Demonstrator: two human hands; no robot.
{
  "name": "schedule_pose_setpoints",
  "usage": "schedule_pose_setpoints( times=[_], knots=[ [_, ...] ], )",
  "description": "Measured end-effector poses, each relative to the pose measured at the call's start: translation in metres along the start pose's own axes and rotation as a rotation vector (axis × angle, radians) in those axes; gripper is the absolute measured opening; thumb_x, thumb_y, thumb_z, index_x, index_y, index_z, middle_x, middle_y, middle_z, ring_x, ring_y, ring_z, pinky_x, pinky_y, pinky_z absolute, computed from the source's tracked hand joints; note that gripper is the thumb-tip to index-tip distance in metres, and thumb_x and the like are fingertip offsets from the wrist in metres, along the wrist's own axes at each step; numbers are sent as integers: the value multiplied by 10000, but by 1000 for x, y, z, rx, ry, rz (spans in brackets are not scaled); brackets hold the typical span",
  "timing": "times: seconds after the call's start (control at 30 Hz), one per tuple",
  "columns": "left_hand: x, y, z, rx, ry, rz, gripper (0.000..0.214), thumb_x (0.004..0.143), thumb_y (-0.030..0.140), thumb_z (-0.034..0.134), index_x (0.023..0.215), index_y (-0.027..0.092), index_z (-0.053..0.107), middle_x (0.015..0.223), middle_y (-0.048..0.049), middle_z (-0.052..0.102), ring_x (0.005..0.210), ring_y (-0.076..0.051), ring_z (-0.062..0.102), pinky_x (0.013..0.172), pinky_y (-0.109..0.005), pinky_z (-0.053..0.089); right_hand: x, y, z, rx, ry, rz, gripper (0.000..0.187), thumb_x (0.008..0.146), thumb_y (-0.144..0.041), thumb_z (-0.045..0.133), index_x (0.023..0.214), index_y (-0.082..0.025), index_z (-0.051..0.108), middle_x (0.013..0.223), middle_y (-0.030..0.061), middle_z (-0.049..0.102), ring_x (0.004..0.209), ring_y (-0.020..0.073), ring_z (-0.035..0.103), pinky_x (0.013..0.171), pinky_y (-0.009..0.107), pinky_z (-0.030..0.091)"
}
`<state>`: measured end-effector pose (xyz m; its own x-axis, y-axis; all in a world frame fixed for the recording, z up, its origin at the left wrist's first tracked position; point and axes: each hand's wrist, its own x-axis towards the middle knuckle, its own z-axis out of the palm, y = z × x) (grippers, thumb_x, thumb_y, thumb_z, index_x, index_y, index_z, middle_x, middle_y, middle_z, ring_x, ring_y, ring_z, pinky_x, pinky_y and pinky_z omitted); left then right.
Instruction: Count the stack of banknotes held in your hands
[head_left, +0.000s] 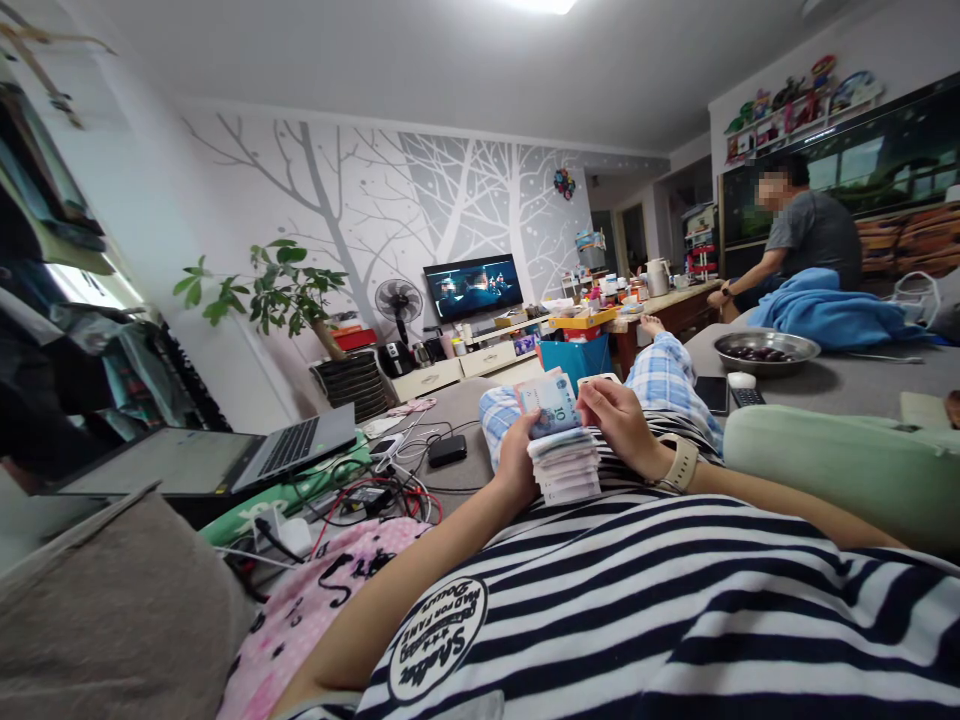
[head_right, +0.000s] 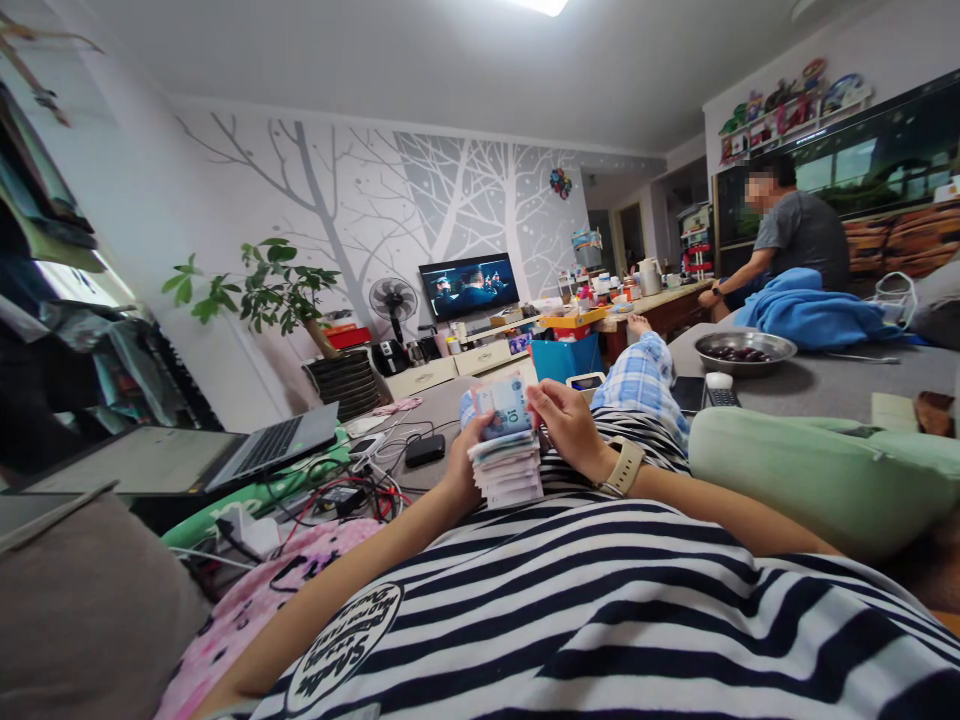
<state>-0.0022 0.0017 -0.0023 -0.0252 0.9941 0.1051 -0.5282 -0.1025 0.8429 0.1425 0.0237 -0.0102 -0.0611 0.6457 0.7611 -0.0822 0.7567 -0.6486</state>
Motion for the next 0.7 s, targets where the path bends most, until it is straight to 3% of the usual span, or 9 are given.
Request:
schedule_pose_setpoints(
  times=[0.1,0.23,0.53,0.7],
  knots=[
    [-3,0,3,16,-91,-21,237,606,292,713,805,171,664,695,-49,695,807,-270,679,775,-372,526,5,6,0,4,94,64,401,830,-557,564,652,-202,505,563,-27,487,553,127,444,558,268,366],
    [-12,5,9,42,-140,19,308,594,258,727,890,190,679,745,-44,718,832,-284,677,771,-392,528,9,13,0,-4,82,136,356,776,-518,630,676,-199,510,577,-33,486,543,124,426,526,265,339],
    [-8,7,8,-52,-38,-127,270,665,334,678,853,142,658,712,-68,703,746,-273,692,737,-398,550,3,3,-1,-189,77,-12,314,844,-432,557,635,-204,508,613,-17,498,612,145,443,590,281,352],
    [-11,9,10,-13,69,-16,163,665,225,665,815,162,662,653,-22,692,768,-257,690,744,-355,541,-1,-3,-1,-181,32,-108,270,870,-414,541,695,-208,545,648,-4,536,647,156,468,619,285,373]
  ],
)
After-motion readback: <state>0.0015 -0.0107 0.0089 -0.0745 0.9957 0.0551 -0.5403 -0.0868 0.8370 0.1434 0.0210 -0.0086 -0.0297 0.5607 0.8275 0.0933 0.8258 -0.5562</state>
